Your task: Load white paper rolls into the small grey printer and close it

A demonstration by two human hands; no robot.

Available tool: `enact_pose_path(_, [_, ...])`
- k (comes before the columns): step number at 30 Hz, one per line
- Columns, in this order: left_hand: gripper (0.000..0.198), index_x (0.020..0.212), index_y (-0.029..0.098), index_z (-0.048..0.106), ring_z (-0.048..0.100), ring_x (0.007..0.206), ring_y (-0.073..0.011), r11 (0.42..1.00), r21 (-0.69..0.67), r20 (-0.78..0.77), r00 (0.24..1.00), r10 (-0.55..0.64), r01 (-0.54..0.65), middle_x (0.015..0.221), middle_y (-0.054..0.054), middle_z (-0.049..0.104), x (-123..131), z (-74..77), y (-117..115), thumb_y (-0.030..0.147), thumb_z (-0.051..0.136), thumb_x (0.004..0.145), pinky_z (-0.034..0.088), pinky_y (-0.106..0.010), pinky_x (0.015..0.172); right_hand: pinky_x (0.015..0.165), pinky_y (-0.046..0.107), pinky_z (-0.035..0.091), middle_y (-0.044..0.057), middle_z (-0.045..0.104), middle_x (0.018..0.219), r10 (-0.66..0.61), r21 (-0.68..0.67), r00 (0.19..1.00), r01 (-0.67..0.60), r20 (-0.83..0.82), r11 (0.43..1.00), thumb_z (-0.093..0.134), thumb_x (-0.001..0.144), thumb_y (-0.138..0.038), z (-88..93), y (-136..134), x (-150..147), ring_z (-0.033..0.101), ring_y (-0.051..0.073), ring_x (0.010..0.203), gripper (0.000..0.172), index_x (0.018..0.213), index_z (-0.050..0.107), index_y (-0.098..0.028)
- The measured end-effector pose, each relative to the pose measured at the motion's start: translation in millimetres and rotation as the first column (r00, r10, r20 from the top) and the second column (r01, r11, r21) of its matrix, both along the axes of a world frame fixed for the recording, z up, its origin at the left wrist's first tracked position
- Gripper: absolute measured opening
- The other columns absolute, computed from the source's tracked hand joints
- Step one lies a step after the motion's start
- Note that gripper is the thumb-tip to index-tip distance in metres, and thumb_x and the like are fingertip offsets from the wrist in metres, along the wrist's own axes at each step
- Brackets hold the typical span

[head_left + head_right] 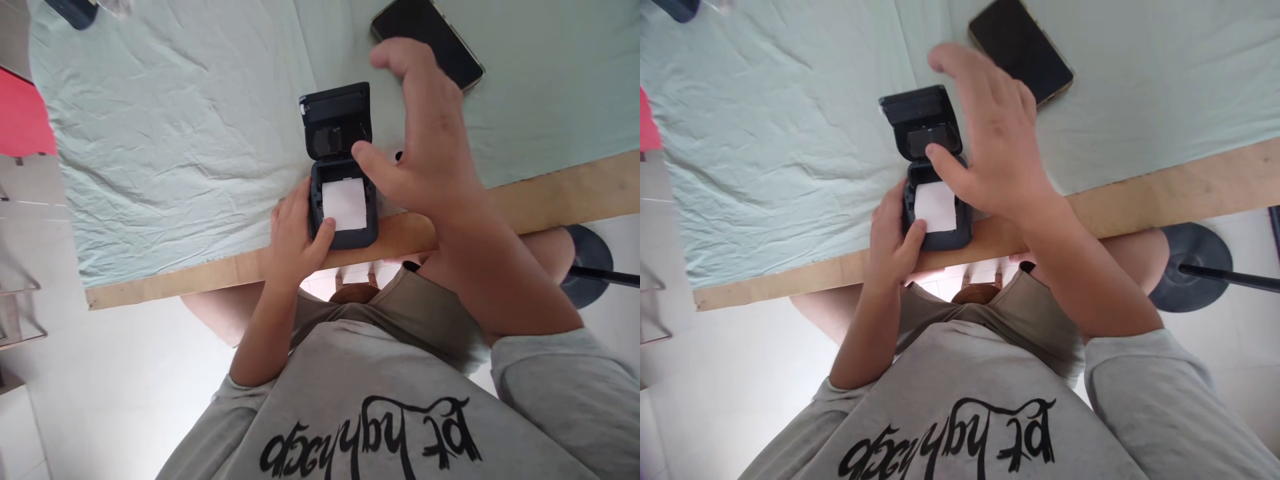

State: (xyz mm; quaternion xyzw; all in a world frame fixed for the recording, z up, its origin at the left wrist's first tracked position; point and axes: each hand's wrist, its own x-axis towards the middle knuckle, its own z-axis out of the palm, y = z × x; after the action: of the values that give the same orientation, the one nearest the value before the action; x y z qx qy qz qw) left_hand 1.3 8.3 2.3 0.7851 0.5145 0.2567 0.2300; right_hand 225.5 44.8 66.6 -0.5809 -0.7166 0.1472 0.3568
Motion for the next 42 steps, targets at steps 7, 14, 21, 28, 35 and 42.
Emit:
enact_pose_path(7, [0.081,0.160,0.023,0.046,0.057,0.145,-0.0363,1.000,-0.005,-0.022,0.999,-0.031,0.031,0.157,-0.018,0.061,-2,-1.7,1,0.080,0.029,0.105,0.040,-0.050,0.120,0.101,0.036,0.054,0.007,0.070,0.128,-0.029,0.086,0.972,0.050,-0.233,0.995,0.058,0.092,-0.025,17.8,-15,-1,0.071,0.016,0.099,0.032,0.123,0.062,-0.019])
enact_pose_path(14, [0.079,0.160,0.024,0.043,0.056,0.145,-0.0376,0.999,-0.026,-0.009,0.999,-0.039,0.039,0.156,-0.018,0.060,-3,-1.7,0,0.080,0.032,0.105,0.038,-0.053,0.122,0.057,0.036,0.024,-0.004,0.033,0.050,-0.116,-0.304,0.989,0.085,-0.087,0.949,0.058,0.099,-0.038,20.6,-33,4,0.034,0.013,0.051,0.047,0.054,0.049,-0.026])
enact_pose_path(21, [0.063,0.152,0.034,0.041,0.049,0.155,-0.0323,0.994,0.002,0.119,0.987,-0.105,0.105,0.161,-0.011,0.055,-3,2.5,-4,0.076,0.030,0.107,0.042,-0.052,0.125,0.057,0.033,0.021,-0.005,0.030,0.049,-0.051,-0.496,0.996,0.007,-0.076,0.868,0.058,0.101,-0.040,-20.2,-25,2,0.029,0.010,0.051,0.052,0.052,0.050,-0.023])
enact_pose_path(28, [0.061,0.143,0.033,0.047,0.052,0.152,-0.0327,0.994,0.015,0.058,0.992,-0.110,0.110,0.155,-0.011,0.059,-1,8.2,-2,0.078,0.030,0.106,0.046,-0.052,0.119,0.055,0.034,0.021,-0.006,0.018,0.048,-0.010,-0.541,0.999,-0.008,-0.031,0.841,0.065,0.099,-0.047,-15.5,-26,2,0.023,0.009,0.051,0.060,0.050,0.038,-0.025])
enact_pose_path(35, [0.061,0.138,0.031,0.054,0.055,0.150,-0.0321,0.995,0.020,0.084,0.992,-0.098,0.096,0.156,-0.012,0.059,-1,6.7,-1,0.078,0.032,0.106,0.049,-0.052,0.120,0.056,0.033,0.024,-0.005,0.026,0.048,0.058,-0.570,0.997,-0.073,-0.046,0.818,0.065,0.098,-0.053,-17.2,-22,10,0.028,0.009,0.051,0.060,0.053,0.038,-0.023])
enact_pose_path(42, [0.060,0.135,0.029,0.057,0.057,0.148,-0.0337,0.995,0.034,0.120,0.987,-0.102,0.099,0.155,-0.015,0.058,-2,4.4,0,0.077,0.037,0.106,0.051,-0.054,0.119,0.055,0.035,0.024,-0.004,0.034,0.044,0.101,-0.607,0.994,-0.100,-0.032,0.789,0.066,0.096,-0.051,-13.9,-16,9,0.029,0.010,0.047,0.063,0.048,0.037,-0.023])
